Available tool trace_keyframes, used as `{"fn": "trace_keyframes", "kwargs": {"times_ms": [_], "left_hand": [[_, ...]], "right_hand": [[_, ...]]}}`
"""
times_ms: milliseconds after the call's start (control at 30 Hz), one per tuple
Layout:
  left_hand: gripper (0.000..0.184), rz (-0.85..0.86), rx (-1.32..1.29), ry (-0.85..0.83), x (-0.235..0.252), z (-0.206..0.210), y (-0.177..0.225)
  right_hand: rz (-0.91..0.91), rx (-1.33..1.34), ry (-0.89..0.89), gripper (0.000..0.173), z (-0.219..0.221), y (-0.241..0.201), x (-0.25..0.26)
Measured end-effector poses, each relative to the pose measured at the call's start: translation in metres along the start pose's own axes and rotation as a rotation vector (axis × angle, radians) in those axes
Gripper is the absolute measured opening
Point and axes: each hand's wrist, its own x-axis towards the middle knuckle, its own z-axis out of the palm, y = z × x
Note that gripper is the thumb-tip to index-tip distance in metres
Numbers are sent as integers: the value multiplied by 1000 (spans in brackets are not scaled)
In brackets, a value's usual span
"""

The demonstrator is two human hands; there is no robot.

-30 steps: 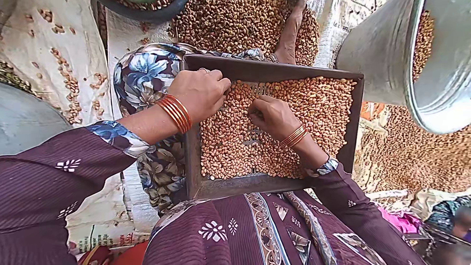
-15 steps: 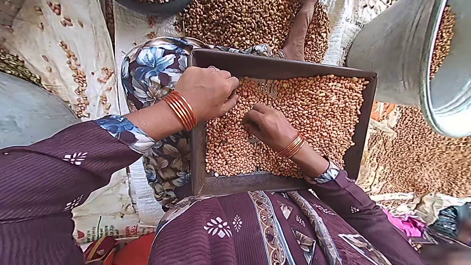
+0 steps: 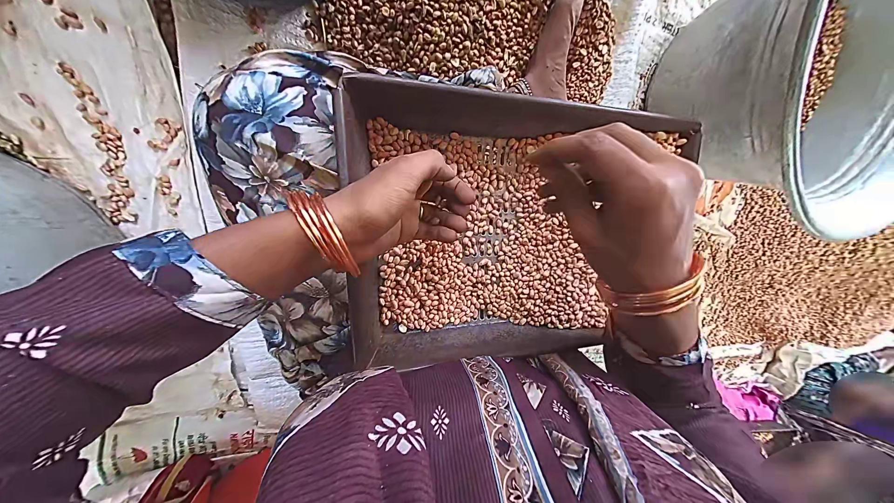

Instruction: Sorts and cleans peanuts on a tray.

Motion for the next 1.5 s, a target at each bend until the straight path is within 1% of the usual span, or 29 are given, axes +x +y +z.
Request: {"fn": "trace_keyframes", "kwargs": {"times_ms": [67, 133, 167, 200, 233, 300, 333, 367, 400, 433, 467, 533, 567, 600, 633, 667, 700, 733, 800, 867, 933, 1000, 1100, 1167, 1233, 1300, 1333, 1433, 1500], "left_hand": [[32, 9, 98, 30, -2, -1, 6], [30, 54, 149, 66, -2, -3, 12], [30, 80, 153, 96, -2, -4, 15], [30, 108, 149, 124, -1, -6, 18], [29, 136, 140, 150, -1, -9, 21], [28, 187, 117, 198, 1, -15, 26], [27, 196, 110, 224, 1, -17, 28], [26, 207, 107, 244, 0, -18, 29], [25, 213, 119, 255, -1, -19, 30], [24, 222, 144, 256, -2, -20, 32], [22, 230, 189, 248, -3, -19, 33], [20, 262, 342, 228, -4, -20, 33], [19, 273, 451, 215, -5, -21, 34], [17, 277, 576, 199, -5, -21, 34], [16, 290, 728, 191, -5, -22, 33], [15, 307, 893, 181, -5, -24, 31], [16, 326, 1036, 151, -5, -25, 29], [17, 368, 1147, 115, -4, -26, 25], [17, 471, 1308, 45, 0, -30, 16], [17, 499, 1427, -38, 2, -31, 13], [14, 510, 1533, -119, 4, -32, 9], [14, 525, 1623, -208, 3, -33, 3], [14, 523, 1746, -286, 3, -30, -9], [15, 509, 1822, -287, 1, -26, -13], [12, 554, 1876, -267, 2, -25, -15], [15, 530, 1916, -265, 2, -22, -16], [15, 526, 1928, -265, 2, -21, -17], [11, 539, 1901, -244, 4, -23, -21], [21, 571, 1798, -189, 6, -24, -22]], "right_hand": [[236, -146, -162, 20, -2, 15, -14], [510, -243, -416, 32, 16, 18, -22], [566, -237, -497, 38, 32, 17, -23], [538, -181, -519, 41, 47, 14, -23], [434, -67, -488, 41, 59, 14, -22], [217, 210, -346, 38, 71, 15, -21], [161, 256, -282, 36, 69, 14, -19], [161, 226, -237, 33, 61, 13, -18], [204, 140, -230, 30, 52, 12, -18], [276, 25, -266, 27, 45, 13, -19], [374, -85, -359, 27, 40, 14, -22], [558, -197, -672, 35, 41, 10, -25], [564, -169, -802, 35, 45, 5, -27], [457, -87, -878, 31, 50, 0, -32], [278, 72, -863, 27, 55, -2, -39], [93, 251, -785, 24, 60, -2, -44], [-27, 381, -710, 26, 64, -3, -43], [-79, 426, -623, 26, 64, -4, -38], [-38, 320, -433, 20, 61, -2, -24], [12, 190, -319, 16, 65, 6, -7], [-17, 155, -277, 16, 79, 16, 5], [-58, 132, -239, 14, 94, 18, 11], [-95, 100, -194, 11, 100, 16, 11], [-82, 85, -245, 8, 94, 12, 8], [-61, 119, -248, 11, 96, 16, 9], [16, 198, -253, 15, 94, 21, 10], [65, 234, -260, 15, 91, 23, 11], [107, 227, -258, 10, 81, 25, 9], [59, 179, -218, 8, 73, 21, 6]]}}
